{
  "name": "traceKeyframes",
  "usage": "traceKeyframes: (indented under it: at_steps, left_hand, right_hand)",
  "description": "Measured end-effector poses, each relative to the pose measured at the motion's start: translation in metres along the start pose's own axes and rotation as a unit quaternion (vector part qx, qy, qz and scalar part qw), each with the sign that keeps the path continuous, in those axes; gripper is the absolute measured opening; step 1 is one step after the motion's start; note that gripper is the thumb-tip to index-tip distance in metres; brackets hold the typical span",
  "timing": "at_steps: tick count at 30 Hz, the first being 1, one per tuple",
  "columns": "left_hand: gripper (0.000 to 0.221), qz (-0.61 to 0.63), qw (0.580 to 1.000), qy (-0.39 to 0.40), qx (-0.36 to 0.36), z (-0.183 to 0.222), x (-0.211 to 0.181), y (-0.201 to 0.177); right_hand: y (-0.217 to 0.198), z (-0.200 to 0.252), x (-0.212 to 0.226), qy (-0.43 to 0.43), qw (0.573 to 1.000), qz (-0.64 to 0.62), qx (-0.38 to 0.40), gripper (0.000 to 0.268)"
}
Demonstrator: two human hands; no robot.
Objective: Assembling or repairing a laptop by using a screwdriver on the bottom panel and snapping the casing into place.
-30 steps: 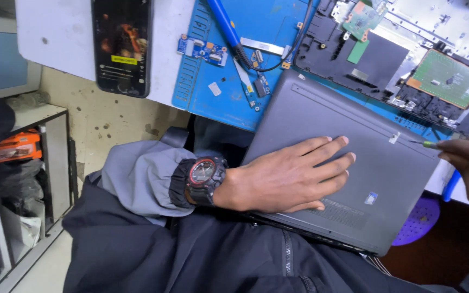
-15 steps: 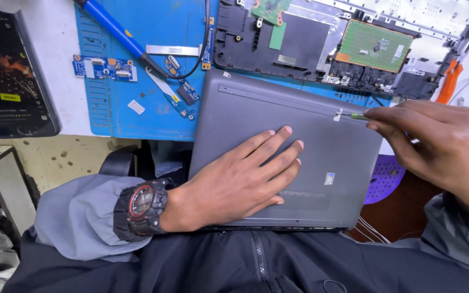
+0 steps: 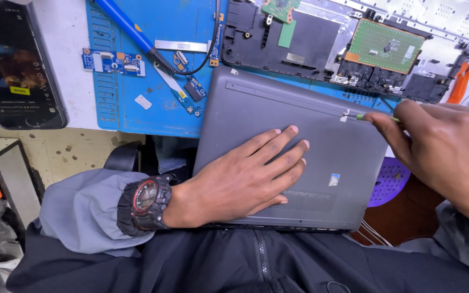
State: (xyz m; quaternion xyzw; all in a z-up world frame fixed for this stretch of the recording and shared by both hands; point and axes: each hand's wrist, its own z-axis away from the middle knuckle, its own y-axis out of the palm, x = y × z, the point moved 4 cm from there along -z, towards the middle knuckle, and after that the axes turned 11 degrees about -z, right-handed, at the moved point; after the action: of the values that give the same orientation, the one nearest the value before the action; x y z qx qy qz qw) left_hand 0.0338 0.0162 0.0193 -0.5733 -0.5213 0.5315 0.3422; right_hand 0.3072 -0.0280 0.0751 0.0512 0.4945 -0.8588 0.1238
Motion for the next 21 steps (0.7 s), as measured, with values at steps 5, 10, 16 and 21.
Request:
traceKeyframes:
  at_steps: [5,10,16,21]
  left_hand:
    - [0.060,-0.001,1.000,0.001,0.001,0.000,0.000,0.000]
    - [0.059,-0.003,1.000,0.004,0.000,0.000,0.002,0.000]
    - [0.058,-0.008,1.000,0.000,-0.001,-0.001,0.002,-0.001]
    - [0.057,0.004,1.000,-0.002,-0.001,0.000,0.002,0.000]
  right_hand:
    - [0.001,-0.010,-0.001,-0.143,0.987,-0.052,-0.059,0.061]
    - [-0.005,-0.017,-0.003,-0.192,0.970,-0.126,-0.075,0.050]
    - [-0.010,-0.021,0.025,-0.277,0.874,-0.361,-0.170,0.012]
    - [0.020,-0.022,0.038,-0.042,0.541,-0.799,-0.260,0.059]
